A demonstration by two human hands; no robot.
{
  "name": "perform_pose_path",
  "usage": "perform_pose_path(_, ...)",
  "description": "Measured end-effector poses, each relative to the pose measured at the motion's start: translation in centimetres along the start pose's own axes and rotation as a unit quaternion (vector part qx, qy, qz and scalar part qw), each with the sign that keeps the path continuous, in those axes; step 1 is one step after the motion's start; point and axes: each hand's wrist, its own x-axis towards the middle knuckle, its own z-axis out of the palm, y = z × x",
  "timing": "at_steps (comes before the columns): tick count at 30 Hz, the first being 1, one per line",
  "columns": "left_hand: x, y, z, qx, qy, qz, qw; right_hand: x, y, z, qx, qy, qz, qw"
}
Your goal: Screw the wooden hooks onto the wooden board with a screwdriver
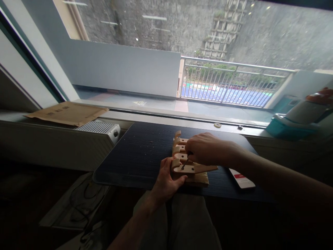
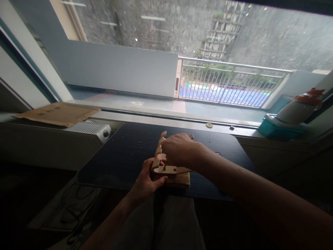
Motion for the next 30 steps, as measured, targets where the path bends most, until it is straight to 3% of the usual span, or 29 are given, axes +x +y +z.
perform_pose_path(8, 0.0, 0.1, -0.2, 0.000, -0.003, 0.006, 1.000, -0.5, 0.5, -1.0, 0.012, -0.009, -0.013, 1.000)
perform_pose_path(10, 0.0, 0.1, -0.1, -0.008, -0.001, 0.005, 1.000, -1.3, 2.1, -0.9, 0.039, 0.036, 0.002, 0.999)
perform_pose_path(11, 0.0, 0.1, 0.0, -0.011, 0.001, 0.006, 1.000, -1.9, 3.2, -0.5, 0.061, 0.086, 0.026, 0.994)
perform_pose_path(14, 0.0, -0.1, 0.1, -0.012, 0.007, 0.009, 1.000, -3.1, 6.7, 2.9, 0.154, 0.178, 0.152, 0.960)
perform_pose_path(18, 0.2, -0.3, -0.1, 0.003, 0.004, 0.018, 1.000, -3.0, 8.7, 10.9, 0.266, 0.208, 0.337, 0.879)
perform_pose_path(22, 0.3, -0.5, -0.9, -0.003, -0.006, 0.011, 1.000, -1.2, 7.6, 16.9, 0.291, 0.198, 0.378, 0.857)
perform_pose_path(26, 0.6, -1.0, -2.1, 0.003, -0.003, -0.005, 1.000, 1.2, 6.0, 18.9, 0.286, 0.200, 0.402, 0.846)
perform_pose_path(30, 1.7, -1.6, -3.4, 0.035, 0.029, -0.020, 0.999, 3.1, 4.5, 19.3, 0.282, 0.197, 0.382, 0.858)
